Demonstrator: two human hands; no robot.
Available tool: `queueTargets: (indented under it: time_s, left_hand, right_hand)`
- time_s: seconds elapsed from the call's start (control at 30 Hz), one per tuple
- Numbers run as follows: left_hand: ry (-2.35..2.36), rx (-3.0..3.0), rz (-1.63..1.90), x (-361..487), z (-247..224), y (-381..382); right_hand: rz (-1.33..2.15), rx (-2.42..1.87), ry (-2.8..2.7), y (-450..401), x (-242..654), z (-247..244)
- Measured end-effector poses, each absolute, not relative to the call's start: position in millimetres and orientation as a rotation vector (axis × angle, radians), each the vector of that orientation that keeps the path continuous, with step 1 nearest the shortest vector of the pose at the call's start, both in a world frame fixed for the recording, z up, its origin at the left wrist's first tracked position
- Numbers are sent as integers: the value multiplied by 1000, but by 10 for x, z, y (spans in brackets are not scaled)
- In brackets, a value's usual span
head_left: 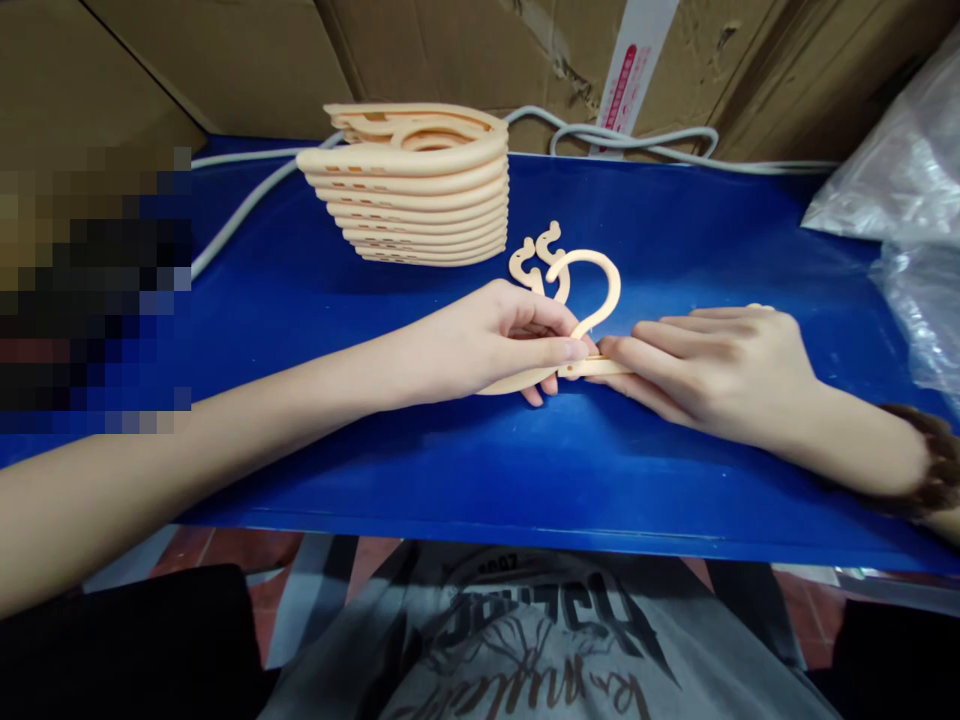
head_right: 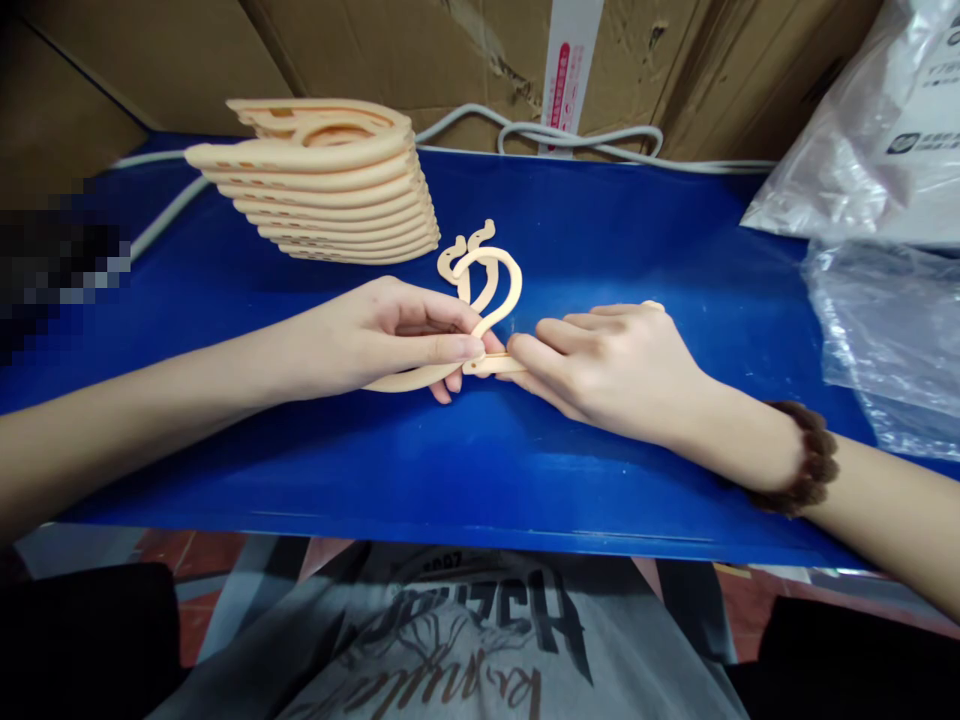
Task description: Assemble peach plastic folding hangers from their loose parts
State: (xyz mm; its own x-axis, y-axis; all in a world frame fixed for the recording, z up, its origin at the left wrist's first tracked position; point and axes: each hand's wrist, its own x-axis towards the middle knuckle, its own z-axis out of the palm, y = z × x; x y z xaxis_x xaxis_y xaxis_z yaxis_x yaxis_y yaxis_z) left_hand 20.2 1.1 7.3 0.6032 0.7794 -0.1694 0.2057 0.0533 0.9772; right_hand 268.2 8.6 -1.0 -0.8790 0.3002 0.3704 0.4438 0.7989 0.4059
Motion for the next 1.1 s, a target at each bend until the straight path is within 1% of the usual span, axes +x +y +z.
queueTargets:
  time_s: [0.17, 0.43, 0.9, 1.1]
  left_hand:
    - [908, 1475, 562, 221, 59, -14]
    - [967, 1507, 605, 254, 43, -37]
    - [1001, 1336, 595, 289, 123, 8]
    - [974, 1340, 598, 289, 156, -12]
  right_hand:
    - [-716, -615, -2715, 89, 2689, -29]
    - [-434, -792, -2793, 164, 2659, 19]
    - [-442, -854, -2723, 130, 2690, -21]
    - [-529, -684, -2641, 117, 2664, 4]
